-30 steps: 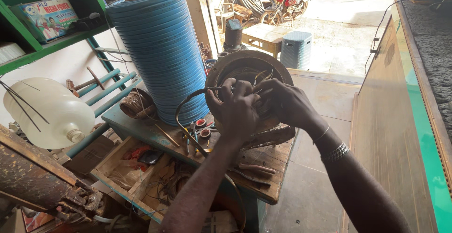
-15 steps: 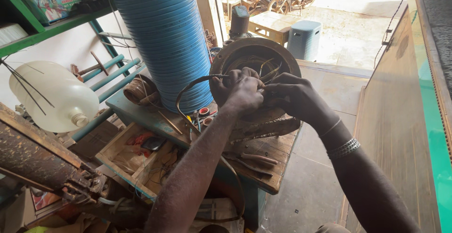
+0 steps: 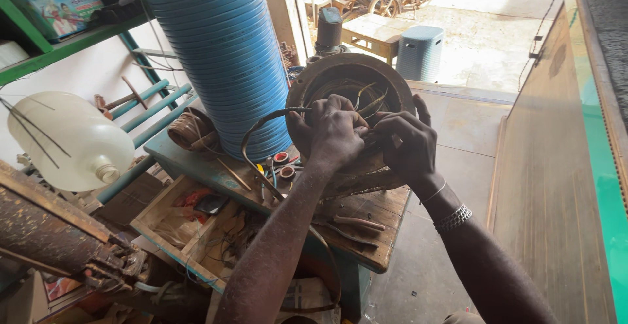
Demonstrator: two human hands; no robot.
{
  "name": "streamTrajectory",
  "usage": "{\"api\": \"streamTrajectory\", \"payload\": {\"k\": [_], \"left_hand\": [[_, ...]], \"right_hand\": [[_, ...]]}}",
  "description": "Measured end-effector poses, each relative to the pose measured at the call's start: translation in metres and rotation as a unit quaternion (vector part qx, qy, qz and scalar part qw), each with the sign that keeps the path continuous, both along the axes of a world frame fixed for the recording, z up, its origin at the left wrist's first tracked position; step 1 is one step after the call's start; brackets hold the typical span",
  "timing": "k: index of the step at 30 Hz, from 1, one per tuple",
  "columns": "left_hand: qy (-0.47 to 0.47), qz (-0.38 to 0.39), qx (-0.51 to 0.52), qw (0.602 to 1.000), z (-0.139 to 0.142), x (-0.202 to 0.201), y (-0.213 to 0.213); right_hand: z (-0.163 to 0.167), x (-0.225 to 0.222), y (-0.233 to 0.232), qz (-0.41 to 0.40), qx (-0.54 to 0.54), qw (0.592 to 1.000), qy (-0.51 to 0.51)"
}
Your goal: The person works on the exposed wire windings inside an electric motor housing on a workbench. They use a small yellow utility blade to cut and trim wire insulation, pull and reposition the wires by hand, and press the leads into place within the motor's coil slots.
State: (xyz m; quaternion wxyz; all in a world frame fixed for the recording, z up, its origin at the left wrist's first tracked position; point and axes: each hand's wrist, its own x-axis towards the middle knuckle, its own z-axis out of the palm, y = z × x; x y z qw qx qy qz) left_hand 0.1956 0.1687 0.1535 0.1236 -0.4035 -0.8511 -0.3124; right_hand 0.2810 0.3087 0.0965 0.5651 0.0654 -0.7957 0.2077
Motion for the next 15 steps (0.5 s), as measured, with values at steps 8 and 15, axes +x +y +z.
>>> {"api": "streamTrajectory", "payload": {"k": [8,15], "left_hand": [[0.096,-0.051,0.056,0.992,-0.007,-0.001,-0.007],[0.092,-0.038,0.074,0.992,-0.006,0.009,-0.007]], "right_hand": [[0.01,-0.007,0.014,-0.007,-0.079,0.994,-0.08],[0.019,-0.009,0.021,0.014,-0.044,0.99,-0.137]]}}
